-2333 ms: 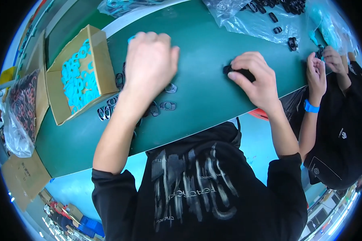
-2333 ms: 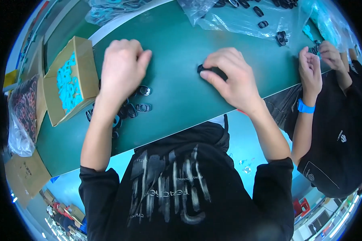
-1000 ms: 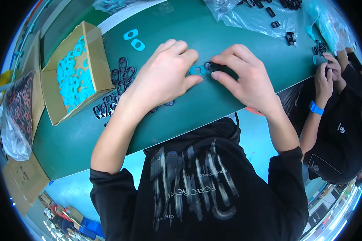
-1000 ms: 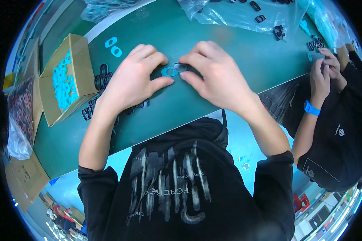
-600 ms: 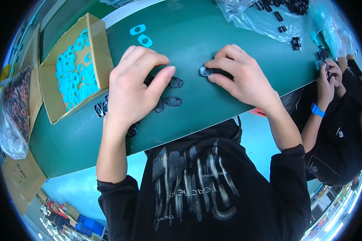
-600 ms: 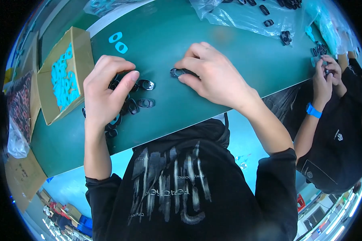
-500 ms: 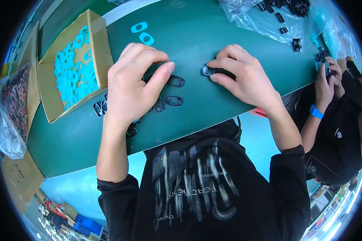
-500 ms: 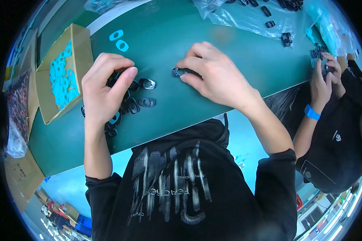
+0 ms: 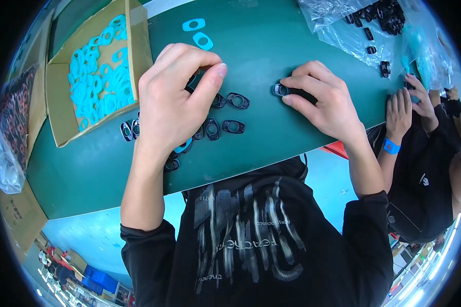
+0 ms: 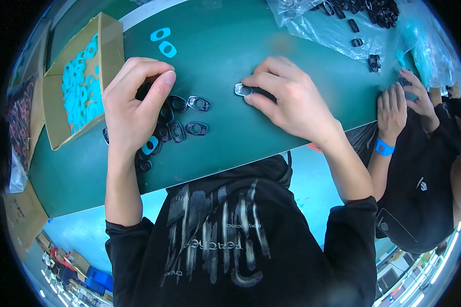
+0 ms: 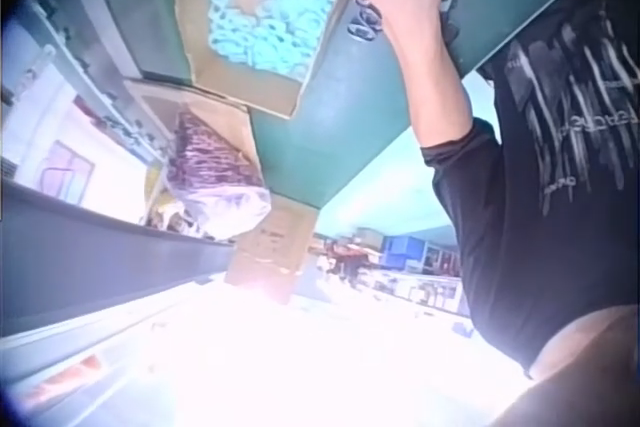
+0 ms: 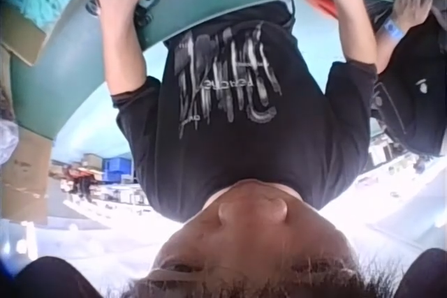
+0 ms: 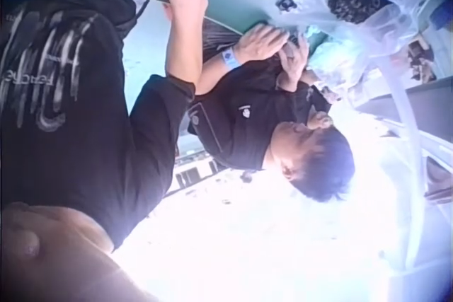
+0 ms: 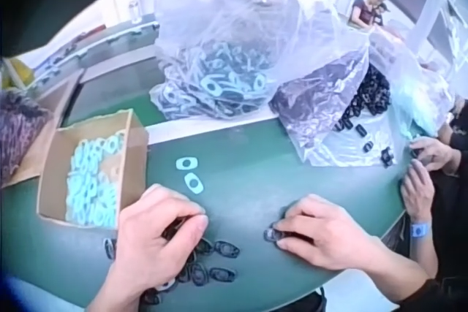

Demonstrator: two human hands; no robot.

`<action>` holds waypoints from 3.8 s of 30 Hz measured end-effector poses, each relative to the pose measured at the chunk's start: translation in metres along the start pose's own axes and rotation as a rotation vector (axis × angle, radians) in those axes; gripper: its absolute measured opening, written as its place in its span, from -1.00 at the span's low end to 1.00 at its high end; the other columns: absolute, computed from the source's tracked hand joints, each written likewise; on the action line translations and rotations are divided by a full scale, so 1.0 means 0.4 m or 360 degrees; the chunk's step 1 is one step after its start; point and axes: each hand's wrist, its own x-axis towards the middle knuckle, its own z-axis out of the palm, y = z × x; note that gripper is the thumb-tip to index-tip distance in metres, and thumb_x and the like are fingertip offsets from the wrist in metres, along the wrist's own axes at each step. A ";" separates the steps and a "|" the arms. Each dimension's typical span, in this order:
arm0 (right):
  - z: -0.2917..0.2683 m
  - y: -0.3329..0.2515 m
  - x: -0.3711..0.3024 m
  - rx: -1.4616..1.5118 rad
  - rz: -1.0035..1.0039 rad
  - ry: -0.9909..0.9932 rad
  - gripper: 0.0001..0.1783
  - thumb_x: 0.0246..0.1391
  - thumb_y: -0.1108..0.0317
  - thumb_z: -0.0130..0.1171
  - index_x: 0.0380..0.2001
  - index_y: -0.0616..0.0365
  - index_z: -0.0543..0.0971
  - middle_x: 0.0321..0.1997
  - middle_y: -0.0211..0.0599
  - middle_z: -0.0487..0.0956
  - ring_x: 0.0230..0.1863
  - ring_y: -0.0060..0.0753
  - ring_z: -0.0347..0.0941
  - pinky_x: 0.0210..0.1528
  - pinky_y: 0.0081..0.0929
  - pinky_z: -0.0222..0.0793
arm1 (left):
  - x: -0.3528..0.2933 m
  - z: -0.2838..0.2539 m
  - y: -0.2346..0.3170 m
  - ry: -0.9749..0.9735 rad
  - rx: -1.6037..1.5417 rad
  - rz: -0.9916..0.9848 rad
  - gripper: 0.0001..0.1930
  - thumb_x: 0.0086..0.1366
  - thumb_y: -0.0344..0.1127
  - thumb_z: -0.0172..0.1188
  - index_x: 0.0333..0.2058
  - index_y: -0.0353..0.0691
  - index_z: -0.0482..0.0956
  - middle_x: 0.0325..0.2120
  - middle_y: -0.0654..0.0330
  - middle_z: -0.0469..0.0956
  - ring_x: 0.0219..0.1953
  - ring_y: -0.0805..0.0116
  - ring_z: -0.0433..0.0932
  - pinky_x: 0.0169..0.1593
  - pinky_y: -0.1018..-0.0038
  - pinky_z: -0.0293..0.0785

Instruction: The person assembles small plastic components by hand, inserting black rings into blue oval frames on a production line.

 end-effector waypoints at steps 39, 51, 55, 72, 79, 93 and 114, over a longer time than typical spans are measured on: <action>-0.159 0.271 -0.083 -0.0495 0.0638 0.0483 -0.74 0.20 0.35 0.26 -0.07 0.20 0.65 -0.09 -0.12 0.62 -0.21 -0.17 0.58 -0.07 -0.33 0.50 | 0.119 0.064 -0.019 -0.0351 0.0735 0.0037 -0.90 0.23 -0.48 0.13 -0.27 -0.33 0.52 -0.30 -0.13 0.54 -0.25 -0.18 0.58 -0.14 0.05 0.54; -0.012 0.100 -0.115 -0.0278 0.0019 0.0510 -0.74 0.17 0.55 0.20 -0.05 0.22 0.64 -0.04 -0.15 0.63 -0.03 -0.07 0.54 0.05 -0.27 0.47 | 0.092 0.123 0.062 -0.0420 0.0133 0.0339 -0.81 0.20 -0.53 0.24 -0.19 -0.30 0.62 -0.25 0.00 0.57 -0.20 -0.06 0.61 -0.11 0.19 0.57; -0.020 0.116 -0.129 -0.0423 0.0072 0.0508 -0.70 0.17 0.58 0.18 -0.04 0.17 0.67 -0.02 -0.19 0.58 0.04 -0.13 0.47 0.06 -0.30 0.43 | 0.095 0.103 0.039 -0.0590 0.0384 0.0327 -0.76 0.19 -0.51 0.27 -0.14 -0.27 0.63 -0.24 0.02 0.56 -0.08 -0.02 0.55 0.02 0.19 0.51; -0.029 0.062 -0.093 -0.0183 0.0241 0.0229 -0.67 0.05 0.41 0.38 -0.08 0.18 0.68 -0.16 -0.21 0.53 -0.06 -0.14 0.47 0.01 -0.28 0.44 | 0.117 0.164 0.027 -0.0958 0.0208 0.0512 -0.91 0.24 -0.43 0.20 -0.29 -0.30 0.60 -0.36 -0.01 0.54 -0.16 -0.07 0.57 -0.05 0.16 0.54; -0.012 0.062 -0.061 -0.0199 0.0150 0.0262 -0.69 0.02 0.44 0.39 -0.11 0.19 0.68 -0.19 -0.22 0.53 -0.08 -0.13 0.49 -0.02 -0.27 0.45 | 0.108 0.112 0.019 -0.0574 0.0172 0.0363 -0.86 0.24 -0.41 0.26 -0.23 -0.27 0.66 -0.35 0.03 0.54 -0.21 -0.01 0.58 -0.09 0.20 0.53; 0.037 0.005 0.022 -0.0111 0.0093 0.0227 -0.74 0.03 0.44 0.39 -0.17 0.23 0.69 -0.24 -0.22 0.57 -0.15 -0.16 0.53 -0.11 -0.28 0.48 | 0.025 0.000 0.013 -0.0150 0.0047 -0.0004 -0.90 0.24 -0.45 0.31 -0.28 -0.33 0.68 -0.33 0.08 0.63 -0.25 0.13 0.63 -0.16 0.33 0.55; 0.032 0.054 0.039 0.0035 -0.0083 0.0112 -0.68 -0.04 0.37 0.45 -0.17 0.20 0.71 -0.25 -0.33 0.53 -0.08 -0.22 0.40 -0.02 -0.33 0.38 | 0.022 0.042 0.006 -0.0204 0.0035 0.0138 -0.83 0.18 -0.47 0.33 -0.23 -0.31 0.67 -0.30 0.08 0.62 -0.19 0.07 0.60 -0.09 0.28 0.54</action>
